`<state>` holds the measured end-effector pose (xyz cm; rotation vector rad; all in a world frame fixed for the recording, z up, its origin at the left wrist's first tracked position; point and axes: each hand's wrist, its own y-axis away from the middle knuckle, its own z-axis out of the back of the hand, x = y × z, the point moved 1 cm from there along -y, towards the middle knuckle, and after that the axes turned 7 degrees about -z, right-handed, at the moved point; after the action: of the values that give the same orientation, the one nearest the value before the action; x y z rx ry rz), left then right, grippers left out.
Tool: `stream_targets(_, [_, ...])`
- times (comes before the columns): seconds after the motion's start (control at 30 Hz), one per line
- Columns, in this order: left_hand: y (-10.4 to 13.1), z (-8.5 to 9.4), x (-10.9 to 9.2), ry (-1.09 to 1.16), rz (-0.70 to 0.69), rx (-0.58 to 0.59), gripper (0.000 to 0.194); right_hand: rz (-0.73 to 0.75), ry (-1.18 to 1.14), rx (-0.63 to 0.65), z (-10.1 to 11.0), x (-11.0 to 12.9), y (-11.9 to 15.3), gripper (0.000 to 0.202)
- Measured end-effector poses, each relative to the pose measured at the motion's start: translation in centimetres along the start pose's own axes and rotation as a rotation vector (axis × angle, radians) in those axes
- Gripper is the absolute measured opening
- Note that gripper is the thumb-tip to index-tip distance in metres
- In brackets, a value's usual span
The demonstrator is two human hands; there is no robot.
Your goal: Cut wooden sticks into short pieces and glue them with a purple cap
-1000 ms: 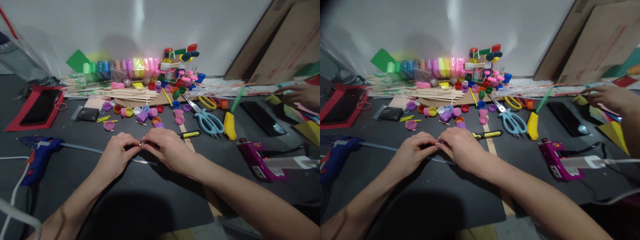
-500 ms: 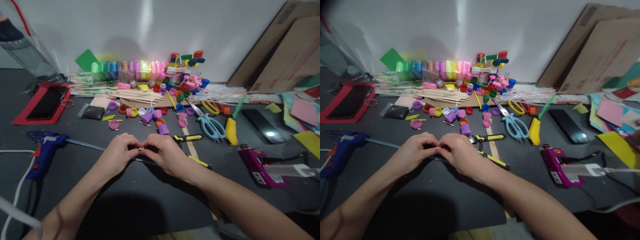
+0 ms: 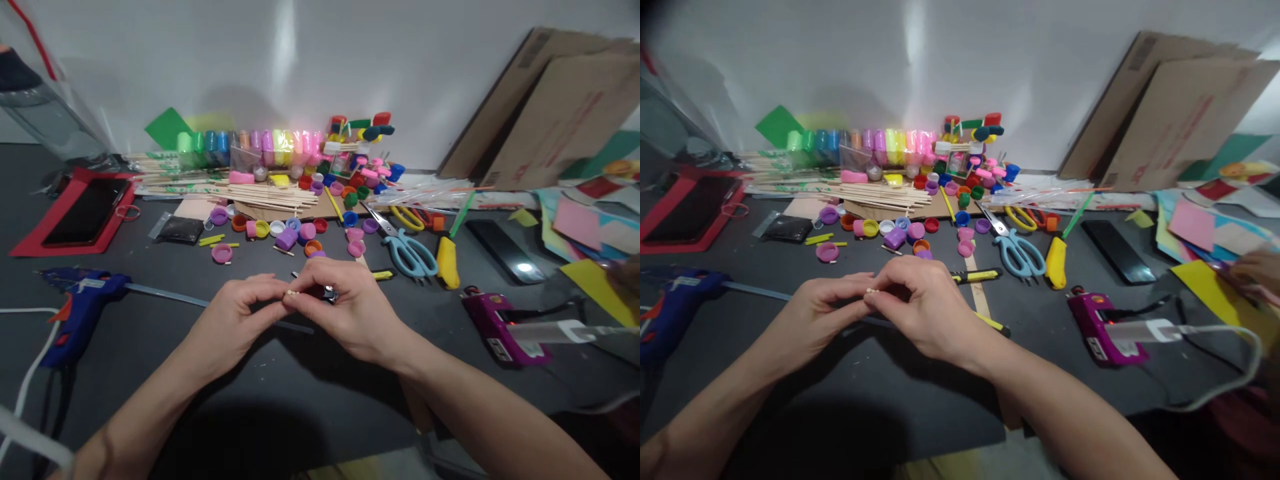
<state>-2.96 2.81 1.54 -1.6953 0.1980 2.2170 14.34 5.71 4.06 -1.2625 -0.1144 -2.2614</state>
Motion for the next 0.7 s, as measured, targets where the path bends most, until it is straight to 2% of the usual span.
stream_targets(0.17, [0.6,-0.5,-0.5,0.112,0.057,-0.039,0.02,-0.076,-0.066,0.089,1.3,0.6,-0.1,0.006])
stream_targets(0.23, [0.6,-0.5,-0.7,0.158,0.097,-0.066,0.018,-0.105,-0.025,0.107,2.8,0.0,0.2,0.018])
stream_targets(0.3, [0.6,-0.3,-0.8,0.187,0.129,-0.091,0.017,-0.141,0.193,0.092,4.4,-1.3,0.9,0.026])
stream_targets(0.37, [0.5,-0.3,-1.0,0.229,0.152,-0.099,0.017,-0.162,0.576,0.139,5.7,-3.1,2.0,0.028])
stream_targets(0.43, [0.5,-0.3,-1.0,0.279,0.177,-0.089,0.016,-0.153,0.806,0.224,6.4,-4.8,3.1,0.048])
stream_targets(0.53, [0.5,-0.4,-1.0,0.341,0.209,-0.088,0.015,-0.089,0.895,0.263,6.4,-6.2,4.0,0.062])
stream_targets(0.7, [0.4,-0.4,-1.1,0.32,0.203,-0.113,0.015,-0.009,0.942,0.345,5.9,-6.3,3.4,0.051])
